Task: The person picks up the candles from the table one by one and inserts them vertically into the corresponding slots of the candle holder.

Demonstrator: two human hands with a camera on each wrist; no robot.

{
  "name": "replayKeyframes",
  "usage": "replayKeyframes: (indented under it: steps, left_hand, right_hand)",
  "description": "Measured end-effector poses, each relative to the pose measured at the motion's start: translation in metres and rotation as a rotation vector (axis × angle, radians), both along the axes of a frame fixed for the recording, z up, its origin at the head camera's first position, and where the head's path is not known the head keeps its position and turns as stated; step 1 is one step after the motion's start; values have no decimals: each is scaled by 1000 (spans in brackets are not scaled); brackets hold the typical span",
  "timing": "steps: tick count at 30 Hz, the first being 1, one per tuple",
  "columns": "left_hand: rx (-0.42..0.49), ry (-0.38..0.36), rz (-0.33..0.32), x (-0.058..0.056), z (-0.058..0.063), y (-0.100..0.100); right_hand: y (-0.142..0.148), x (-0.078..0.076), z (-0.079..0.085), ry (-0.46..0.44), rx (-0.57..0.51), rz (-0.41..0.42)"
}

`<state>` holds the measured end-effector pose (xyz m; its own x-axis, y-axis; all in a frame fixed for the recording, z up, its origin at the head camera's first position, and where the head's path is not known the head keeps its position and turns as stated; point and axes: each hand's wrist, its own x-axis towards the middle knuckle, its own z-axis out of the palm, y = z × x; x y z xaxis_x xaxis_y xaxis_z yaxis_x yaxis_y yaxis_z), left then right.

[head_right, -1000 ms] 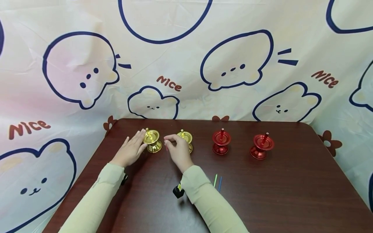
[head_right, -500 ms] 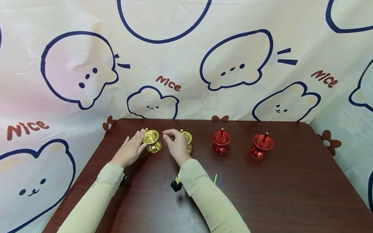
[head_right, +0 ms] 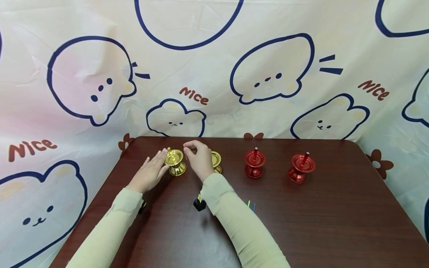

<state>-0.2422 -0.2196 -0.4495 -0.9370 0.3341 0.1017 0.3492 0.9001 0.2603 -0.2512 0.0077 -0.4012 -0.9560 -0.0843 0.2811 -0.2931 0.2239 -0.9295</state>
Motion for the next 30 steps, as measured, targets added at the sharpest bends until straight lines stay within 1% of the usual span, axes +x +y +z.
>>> replayKeyframes:
  steps: [4,11,17,23,30]
  left_hand:
    - [2,-1,-4,-1,1,1]
    - [0,-11,0,-3,1,0]
    - [0,-13,-1,-4,-2,-2]
    - [-2,-10,-6,-4,-3,-3]
    - [0,-13,-5,-4,-3,-2]
  right_hand:
    - [-1,-4,1,6,8,-4]
    - [-4,-9,1,3,1,-53]
    - [-9,-12,0,17,3,-24]
    - [-16,-14,-1,35,10,-13]
    - [-25,-15,4,73,1,-10]
